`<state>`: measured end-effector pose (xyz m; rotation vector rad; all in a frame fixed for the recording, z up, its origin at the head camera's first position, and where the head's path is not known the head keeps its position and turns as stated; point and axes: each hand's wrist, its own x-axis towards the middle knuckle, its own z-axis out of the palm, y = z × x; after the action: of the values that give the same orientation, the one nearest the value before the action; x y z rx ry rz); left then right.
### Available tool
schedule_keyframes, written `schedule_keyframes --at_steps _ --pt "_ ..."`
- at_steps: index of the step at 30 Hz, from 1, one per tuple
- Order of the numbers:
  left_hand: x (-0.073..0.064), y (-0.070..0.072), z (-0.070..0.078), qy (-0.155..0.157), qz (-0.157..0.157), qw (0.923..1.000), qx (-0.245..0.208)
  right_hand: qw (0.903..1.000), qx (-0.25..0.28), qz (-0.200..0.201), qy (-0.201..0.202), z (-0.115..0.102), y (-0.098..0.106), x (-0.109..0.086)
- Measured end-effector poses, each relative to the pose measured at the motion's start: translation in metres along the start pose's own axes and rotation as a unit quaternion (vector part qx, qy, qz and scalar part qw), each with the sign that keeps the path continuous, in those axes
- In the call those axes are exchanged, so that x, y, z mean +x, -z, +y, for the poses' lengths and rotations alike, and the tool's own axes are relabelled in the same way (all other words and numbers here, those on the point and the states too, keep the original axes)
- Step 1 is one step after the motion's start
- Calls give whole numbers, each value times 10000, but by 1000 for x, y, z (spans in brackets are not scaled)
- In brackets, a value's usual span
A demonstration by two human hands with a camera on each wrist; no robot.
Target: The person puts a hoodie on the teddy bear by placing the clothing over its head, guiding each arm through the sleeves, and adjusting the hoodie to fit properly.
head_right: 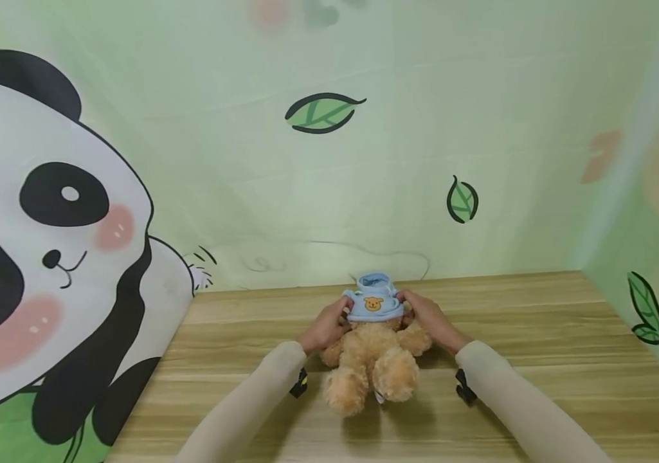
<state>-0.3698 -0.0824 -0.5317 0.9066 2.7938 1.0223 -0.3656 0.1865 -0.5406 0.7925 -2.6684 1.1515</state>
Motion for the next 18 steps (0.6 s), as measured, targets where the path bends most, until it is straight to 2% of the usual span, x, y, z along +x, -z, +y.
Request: schedule_keyframes --at_steps 4,8,10,15,18 --pt "1 1 0 92 6 9997 238 9996 -234 -57 140 -2 2 0" --pt "3 -1 1 -9 20 9993 381 9993 -296 -165 128 -2 2 0" --pt "4 -2 1 -56 82 9991 419 9984 -488 -187 214 -2 1 1" --pt "6 -5 2 -168 214 9970 718 9916 -1140 -19 617 -2 -2 1" --pt "5 -6 4 -194 214 9948 981 9914 -1209 49 496 -3 -3 1"
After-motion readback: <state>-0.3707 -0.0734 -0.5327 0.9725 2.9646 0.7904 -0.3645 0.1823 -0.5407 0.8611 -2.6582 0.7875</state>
